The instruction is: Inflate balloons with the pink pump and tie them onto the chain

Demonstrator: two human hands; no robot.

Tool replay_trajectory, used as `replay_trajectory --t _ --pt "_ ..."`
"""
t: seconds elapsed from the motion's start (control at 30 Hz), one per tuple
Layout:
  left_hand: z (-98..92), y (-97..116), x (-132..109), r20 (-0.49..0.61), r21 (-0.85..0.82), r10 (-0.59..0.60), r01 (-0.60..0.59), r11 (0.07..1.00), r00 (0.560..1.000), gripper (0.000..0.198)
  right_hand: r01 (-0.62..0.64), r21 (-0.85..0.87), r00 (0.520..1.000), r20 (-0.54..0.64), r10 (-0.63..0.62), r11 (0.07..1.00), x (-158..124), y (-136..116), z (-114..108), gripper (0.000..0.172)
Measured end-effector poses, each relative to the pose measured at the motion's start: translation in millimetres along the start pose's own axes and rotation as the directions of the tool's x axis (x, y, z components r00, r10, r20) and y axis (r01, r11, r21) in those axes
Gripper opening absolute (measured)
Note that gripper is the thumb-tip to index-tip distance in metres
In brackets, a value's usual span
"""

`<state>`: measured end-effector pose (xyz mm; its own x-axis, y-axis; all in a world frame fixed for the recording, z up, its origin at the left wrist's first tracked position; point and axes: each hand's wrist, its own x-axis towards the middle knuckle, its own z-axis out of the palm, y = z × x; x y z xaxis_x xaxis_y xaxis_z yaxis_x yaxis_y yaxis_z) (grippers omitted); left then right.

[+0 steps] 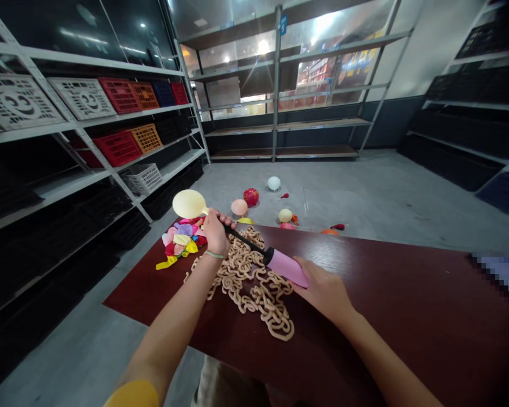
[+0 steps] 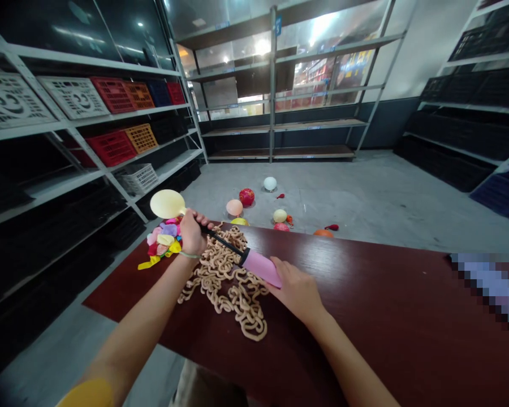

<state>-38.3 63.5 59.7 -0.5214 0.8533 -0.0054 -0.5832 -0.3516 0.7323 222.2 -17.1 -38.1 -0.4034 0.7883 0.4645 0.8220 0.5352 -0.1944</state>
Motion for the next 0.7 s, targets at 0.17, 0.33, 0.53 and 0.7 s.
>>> replay_trajectory --t 0.17,0.33,0.53,0.7 --pt "1.6 -9 -12 -0.053 -0.105 -0.028 0.023 0.994 0.998 0.030 -0.029 -0.025 0.998 -0.050 0.028 0.999 -3 -12 0 0.039" --pt "7.7 -59 -53 0.059 -0.019 -0.117 0.118 0.993 0.991 0.031 -0.136 0.036 0.991 -0.006 0.136 0.990 -5 -19 0 0.040" --pt "-5.0 -49 -36 0.074 0.066 -0.109 0.105 0.992 0.991 0.029 -0.072 0.027 0.996 0.061 0.070 0.997 -5 -17 1 0.037" --pt "-13.9 8 12 -0.010 0.056 -0.014 0.014 0.998 1.000 0.027 0.000 -0.004 1.000 0.001 0.000 1.000 -4 -13 -1 0.041"
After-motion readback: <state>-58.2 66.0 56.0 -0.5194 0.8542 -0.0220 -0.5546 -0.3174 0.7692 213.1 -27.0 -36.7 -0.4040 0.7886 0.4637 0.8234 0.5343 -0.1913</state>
